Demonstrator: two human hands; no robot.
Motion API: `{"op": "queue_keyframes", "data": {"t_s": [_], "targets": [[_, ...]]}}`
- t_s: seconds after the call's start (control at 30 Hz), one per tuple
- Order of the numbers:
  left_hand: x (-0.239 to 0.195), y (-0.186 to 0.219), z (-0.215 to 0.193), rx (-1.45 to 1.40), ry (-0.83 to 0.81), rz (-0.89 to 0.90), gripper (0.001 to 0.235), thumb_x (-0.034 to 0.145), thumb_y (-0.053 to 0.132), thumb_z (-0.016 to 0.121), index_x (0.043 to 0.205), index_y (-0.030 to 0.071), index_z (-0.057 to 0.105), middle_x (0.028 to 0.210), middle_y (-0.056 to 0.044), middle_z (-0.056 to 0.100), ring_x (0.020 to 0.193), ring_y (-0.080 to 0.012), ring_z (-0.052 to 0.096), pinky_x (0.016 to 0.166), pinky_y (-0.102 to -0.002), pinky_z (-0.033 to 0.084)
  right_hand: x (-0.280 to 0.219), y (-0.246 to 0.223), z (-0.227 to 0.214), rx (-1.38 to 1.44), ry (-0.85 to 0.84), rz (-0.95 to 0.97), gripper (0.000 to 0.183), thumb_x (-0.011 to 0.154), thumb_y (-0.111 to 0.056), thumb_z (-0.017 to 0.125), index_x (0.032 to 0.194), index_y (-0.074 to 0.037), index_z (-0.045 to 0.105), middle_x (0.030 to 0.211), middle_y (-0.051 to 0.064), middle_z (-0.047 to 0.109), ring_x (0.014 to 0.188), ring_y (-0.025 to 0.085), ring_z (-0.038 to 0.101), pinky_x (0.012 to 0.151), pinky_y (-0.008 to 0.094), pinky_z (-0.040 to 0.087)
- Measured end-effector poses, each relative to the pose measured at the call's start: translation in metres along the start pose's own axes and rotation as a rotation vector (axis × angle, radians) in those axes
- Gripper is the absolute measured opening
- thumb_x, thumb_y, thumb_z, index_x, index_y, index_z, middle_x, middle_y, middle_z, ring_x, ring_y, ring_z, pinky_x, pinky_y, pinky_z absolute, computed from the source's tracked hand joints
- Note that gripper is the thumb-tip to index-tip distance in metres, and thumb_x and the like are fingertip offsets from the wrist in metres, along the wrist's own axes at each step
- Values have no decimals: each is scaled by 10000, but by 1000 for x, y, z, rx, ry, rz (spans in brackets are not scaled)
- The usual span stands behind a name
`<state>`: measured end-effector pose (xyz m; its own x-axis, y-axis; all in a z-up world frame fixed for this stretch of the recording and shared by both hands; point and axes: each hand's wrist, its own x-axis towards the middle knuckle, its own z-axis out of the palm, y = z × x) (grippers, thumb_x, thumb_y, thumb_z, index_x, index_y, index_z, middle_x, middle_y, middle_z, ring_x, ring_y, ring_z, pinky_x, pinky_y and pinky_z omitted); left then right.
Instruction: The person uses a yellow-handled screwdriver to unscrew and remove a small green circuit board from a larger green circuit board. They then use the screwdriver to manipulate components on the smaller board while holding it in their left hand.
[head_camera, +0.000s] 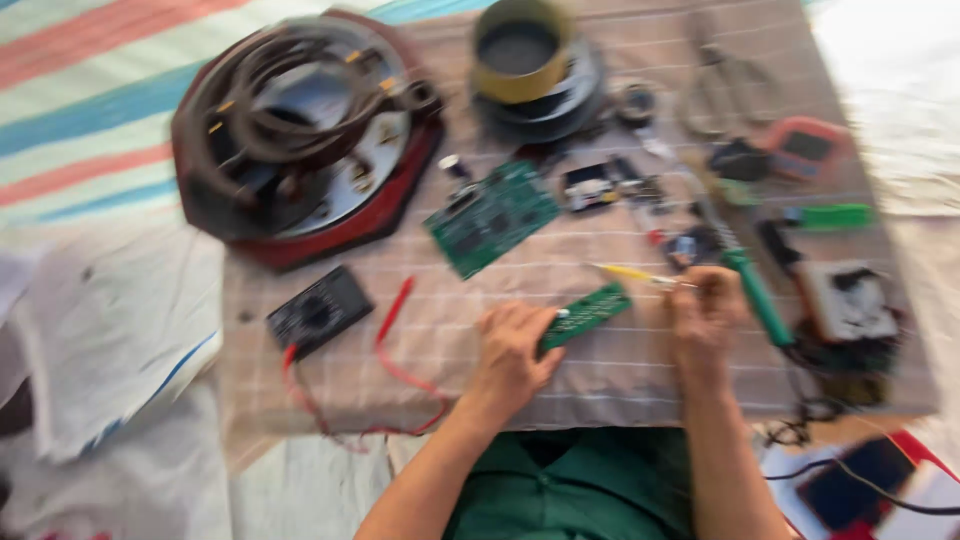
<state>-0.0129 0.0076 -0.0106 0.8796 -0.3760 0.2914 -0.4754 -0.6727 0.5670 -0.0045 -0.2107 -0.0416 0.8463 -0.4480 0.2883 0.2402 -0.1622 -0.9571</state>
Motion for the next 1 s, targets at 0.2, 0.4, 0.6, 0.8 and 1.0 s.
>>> {"op": "queue_keyframes", "data": {"t_s": [0.2,0.4,0.6,0.8,1.0], "targets": [[-30,6,-47,-96,142,83,417,853,370,510,1143,73,475,1196,-169,397,1124,-305,444,923,-436,314,-8,8,-1,-66,-2,51,136,910,-16,529,944,-99,426,896,34,457,697,102,486,661,200,451],[-160,-86,-126,90,1066,-535,234,819,21,450,1052,12,425,1037,-125,470,948,-210,462,772,-281,375,-9,-9,5,-70,-69,41,102,951,-6,490,960,-73,415,930,64,424,744,127,456,700,223,454],[-351,-181,8,-564,437,-1374,278,749,42,586,1022,95,601,965,-42,647,874,-125,582,818,-249,445,-12,-4,2,-87,-89,54,96,973,-7,502,973,-61,423,971,77,419,791,139,450,728,236,477],[-335,-228,124,88,-385,-224,465,669,2,493,1132,37,513,1192,-186,493,1139,-331,425,1015,-412,266,-11,3,0,-82,-99,72,95,959,-7,507,967,-71,437,961,58,418,767,123,461,727,228,472],[-222,-98,-28,-329,-96,-952,271,815,285,423,964,142,600,916,-82,692,896,-293,638,639,-338,455,-10,-2,2,-58,-91,110,106,928,12,486,925,-80,433,922,44,420,708,103,479,694,196,447]]}}
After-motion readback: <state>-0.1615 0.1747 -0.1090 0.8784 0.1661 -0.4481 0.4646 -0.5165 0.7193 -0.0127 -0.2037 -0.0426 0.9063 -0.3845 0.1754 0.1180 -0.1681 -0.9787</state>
